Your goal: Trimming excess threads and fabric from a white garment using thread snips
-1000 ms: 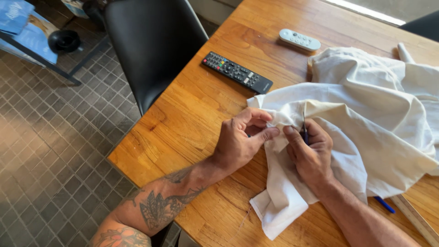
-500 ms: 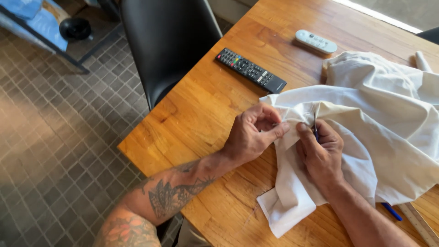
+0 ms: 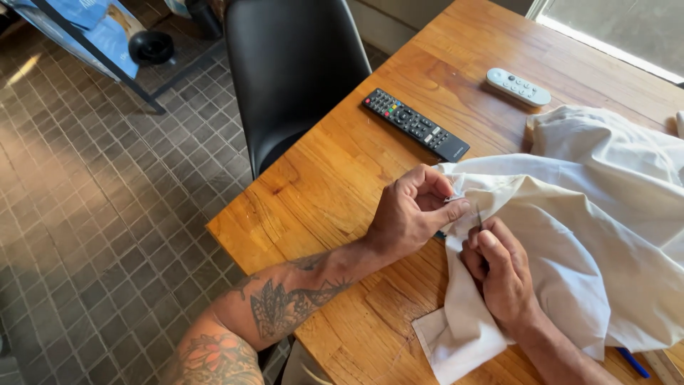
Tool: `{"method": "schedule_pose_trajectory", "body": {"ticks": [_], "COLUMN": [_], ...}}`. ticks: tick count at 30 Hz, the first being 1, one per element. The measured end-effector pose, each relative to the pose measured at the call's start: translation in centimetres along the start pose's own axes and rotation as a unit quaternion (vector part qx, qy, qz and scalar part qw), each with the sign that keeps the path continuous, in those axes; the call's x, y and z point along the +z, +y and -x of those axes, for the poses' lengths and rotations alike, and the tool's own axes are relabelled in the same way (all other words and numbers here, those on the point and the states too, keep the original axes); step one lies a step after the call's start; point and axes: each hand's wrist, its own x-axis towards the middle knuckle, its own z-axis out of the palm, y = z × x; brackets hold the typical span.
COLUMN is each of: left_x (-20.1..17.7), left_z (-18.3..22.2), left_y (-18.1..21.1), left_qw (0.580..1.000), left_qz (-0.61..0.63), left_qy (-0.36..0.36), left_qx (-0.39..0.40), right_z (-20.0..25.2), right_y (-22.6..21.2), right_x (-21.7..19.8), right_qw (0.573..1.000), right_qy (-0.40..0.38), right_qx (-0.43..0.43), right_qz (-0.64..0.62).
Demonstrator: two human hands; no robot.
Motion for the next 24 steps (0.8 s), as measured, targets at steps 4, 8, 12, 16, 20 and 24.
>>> {"method": "schedule_pose_trajectory", "body": {"ticks": [4, 8, 12, 16, 20, 24], "left_x": [-0.2, 0.2, 0.0, -0.4, -0.6, -0.6], "left_z": [-0.2, 0.2, -0.1, -0.6, -0.6, -0.4], "left_y": [1.0, 0.8, 0.7, -0.8, -0.5, -0.3], "left_qw": [1.000, 1.000, 1.000, 0.999, 0.997, 0.995], "left_qz": [-0.005, 0.011, -0.020, -0.036, -0.060, -0.082], "left_qy": [-0.004, -0.002, 0.004, 0.017, 0.012, 0.006], "left_qx": [-0.002, -0.010, 0.013, 0.029, 0.036, 0.048], "right_z": [-0.6, -0.1, -0.4, -1.4, -1.5, -1.7], "right_y": [0.8, 0.0, -0.7, 3.7, 3.7, 3.8], "right_x": [-0.4, -0.2, -0.3, -2.8, -2.6, -2.6], "right_qw": [0.999, 0.998, 0.995, 0.998, 0.996, 0.997], "right_qy": [-0.015, 0.022, 0.019, -0.027, -0.030, -0.034], "right_qx": [0.000, 0.029, 0.037, -0.037, -0.024, -0.021], "right_qz": [0.037, 0.048, 0.087, -0.053, -0.085, -0.071]}}
